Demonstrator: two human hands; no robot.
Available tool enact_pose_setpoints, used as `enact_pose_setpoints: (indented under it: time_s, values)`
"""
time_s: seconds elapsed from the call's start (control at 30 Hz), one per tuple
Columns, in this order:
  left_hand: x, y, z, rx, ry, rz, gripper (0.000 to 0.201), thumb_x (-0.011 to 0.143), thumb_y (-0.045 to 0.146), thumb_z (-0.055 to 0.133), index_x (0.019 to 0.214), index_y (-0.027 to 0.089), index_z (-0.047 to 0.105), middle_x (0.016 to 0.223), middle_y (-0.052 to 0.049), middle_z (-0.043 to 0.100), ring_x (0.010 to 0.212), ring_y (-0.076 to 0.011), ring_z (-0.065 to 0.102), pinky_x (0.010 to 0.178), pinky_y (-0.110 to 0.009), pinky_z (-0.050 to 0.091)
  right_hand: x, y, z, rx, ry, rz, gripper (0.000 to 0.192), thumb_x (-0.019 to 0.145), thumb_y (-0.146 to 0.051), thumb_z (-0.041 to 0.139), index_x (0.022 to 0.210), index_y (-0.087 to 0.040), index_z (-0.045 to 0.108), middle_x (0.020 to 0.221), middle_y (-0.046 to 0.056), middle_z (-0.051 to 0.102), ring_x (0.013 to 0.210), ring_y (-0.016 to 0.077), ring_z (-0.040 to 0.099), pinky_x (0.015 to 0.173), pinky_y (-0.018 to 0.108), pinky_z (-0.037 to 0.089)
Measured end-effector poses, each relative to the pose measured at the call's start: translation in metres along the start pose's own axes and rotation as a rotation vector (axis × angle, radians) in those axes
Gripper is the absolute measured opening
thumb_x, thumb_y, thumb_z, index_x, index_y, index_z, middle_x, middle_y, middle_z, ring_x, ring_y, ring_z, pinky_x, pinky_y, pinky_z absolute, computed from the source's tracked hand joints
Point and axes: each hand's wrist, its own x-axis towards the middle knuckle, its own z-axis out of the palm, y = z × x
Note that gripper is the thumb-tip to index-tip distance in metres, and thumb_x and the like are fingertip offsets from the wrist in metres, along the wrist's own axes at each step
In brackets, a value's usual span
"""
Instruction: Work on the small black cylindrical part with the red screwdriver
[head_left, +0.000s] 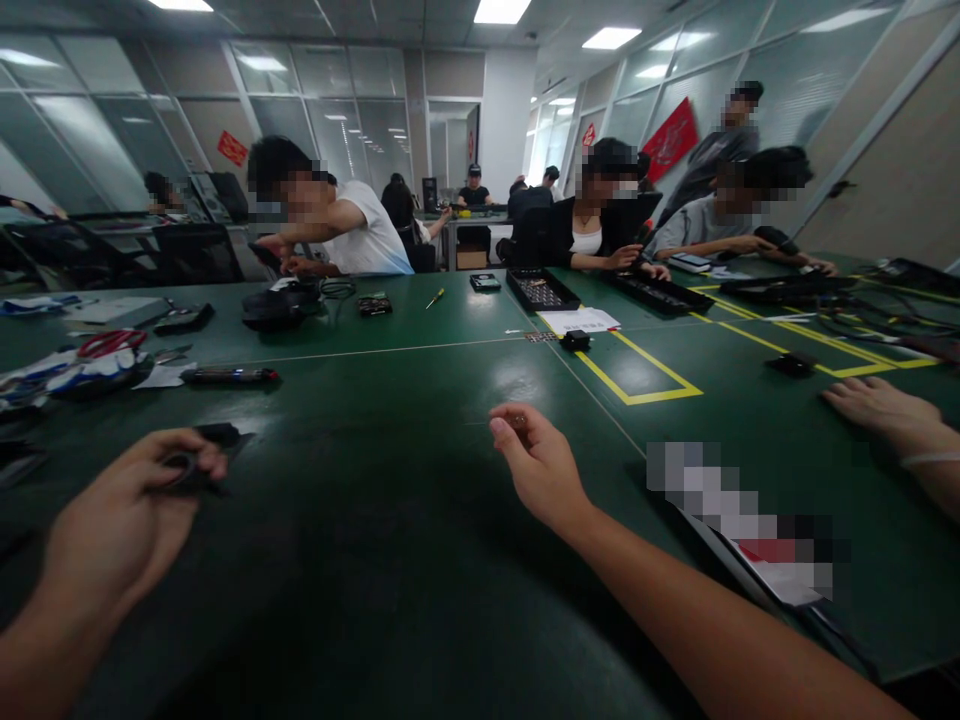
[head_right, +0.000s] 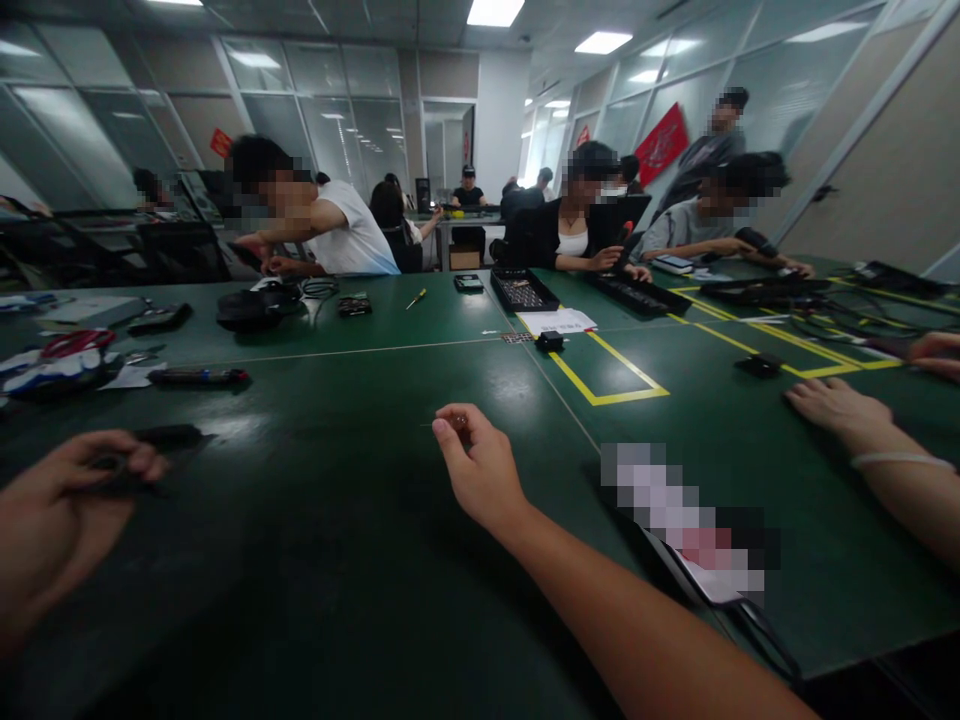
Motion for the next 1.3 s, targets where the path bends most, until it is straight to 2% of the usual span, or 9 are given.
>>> enact_pose_setpoints:
  time_s: [0.07,0.17,0.3,0.43,0.53,0.6,0.7,0.87,1.3]
  values:
    - [-0.001,-0.010,0.031,-0.161,-0.140,-0.078,0.024,0.072,0.001,0.044,0.085,0.015,0.060,0.074,0.001,0.058,0.077,-0.0122,0.054,0.074,-0.022,0.046,0.000,0.001,0.000,0.006,0.029,0.008,0.022,0.097,-0.041,0.059,0.109,-0.023,0.065,0.090,0.003,0.069,0.081,0.0193,0.066,0.074,0.033,0.052]
    - [-0.011,-0.020,0.086,-0.201,-0.337,-0.106,0.026,0.059,0.003,0.048,0.079,0.014,0.060,0.070,-0.002,0.056,0.072,-0.0150,0.053,0.069,-0.025,0.044,0.001,0.000,0.000,-0.002,0.061,0.028,0.023,0.097,-0.040,0.058,0.110,-0.023,0.065,0.084,0.002,0.067,0.077,0.0193,0.064,0.071,0.033,0.051]
    - [-0.028,-0.031,0.146,-0.235,-0.538,-0.107,0.020,0.063,0.010,0.049,0.079,0.015,0.060,0.071,-0.004,0.055,0.071,-0.0171,0.052,0.067,-0.028,0.043,0.002,-0.004,-0.002,0.033,0.102,0.039,0.025,0.096,-0.042,0.060,0.110,-0.022,0.066,0.083,0.003,0.068,0.075,0.0189,0.065,0.069,0.033,0.052]
    - [-0.036,-0.051,0.176,-0.182,-0.666,0.029,0.029,0.071,0.015,0.055,0.100,0.017,0.059,0.089,-0.003,0.058,0.085,-0.0184,0.057,0.080,-0.032,0.047,0.002,-0.008,-0.005,0.055,0.177,0.013,0.025,0.097,-0.045,0.059,0.100,-0.022,0.068,0.078,0.001,0.066,0.070,0.0175,0.062,0.066,0.032,0.050]
    - [-0.035,-0.068,0.181,0.022,-0.634,0.208,0.046,0.064,0.004,0.057,0.107,0.019,0.052,0.097,-0.002,0.059,0.093,-0.0185,0.060,0.091,-0.035,0.046,0.001,-0.010,-0.006,0.062,0.223,-0.014,0.027,0.098,-0.047,0.058,0.090,-0.023,0.067,0.077,0.001,0.064,0.071,0.0171,0.061,0.068,0.032,0.050]
    - [-0.032,-0.076,0.180,0.119,-0.594,0.279,0.042,0.069,0.003,0.057,0.107,0.019,0.051,0.099,-0.003,0.061,0.096,-0.0193,0.061,0.095,-0.037,0.047,-0.001,-0.013,-0.006,0.076,0.223,-0.033,0.028,0.099,-0.047,0.057,0.088,-0.023,0.065,0.078,0.001,0.064,0.072,0.0170,0.061,0.068,0.032,0.050]
    - [-0.025,-0.085,0.174,0.205,-0.643,0.299,0.031,0.081,0.011,0.063,0.110,0.019,0.060,0.110,-0.007,0.066,0.105,-0.0227,0.063,0.098,-0.041,0.048,-0.005,-0.016,-0.004,0.110,0.212,-0.049,0.022,0.099,-0.045,0.057,0.096,-0.024,0.065,0.081,0.001,0.066,0.073,0.0172,0.063,0.068,0.032,0.052]
    - [-0.020,-0.090,0.171,0.307,-0.663,0.416,0.032,0.083,0.013,0.068,0.114,0.021,0.071,0.118,-0.007,0.070,0.114,-0.0257,0.063,0.107,-0.045,0.046,-0.010,-0.012,-0.002,0.080,0.143,-0.080,0.020,0.101,-0.043,0.056,0.104,-0.025,0.064,0.087,0.003,0.069,0.081,0.0188,0.067,0.075,0.034,0.054]
    - [-0.020,-0.092,0.172,0.329,-0.708,0.423,0.038,0.086,0.013,0.070,0.123,0.020,0.069,0.123,-0.007,0.071,0.116,-0.0229,0.065,0.107,-0.042,0.048,-0.005,-0.006,-0.002,-0.103,0.097,-0.118,0.014,0.101,-0.037,0.056,0.101,-0.024,0.062,0.085,0.002,0.069,0.078,0.0184,0.068,0.073,0.033,0.051]
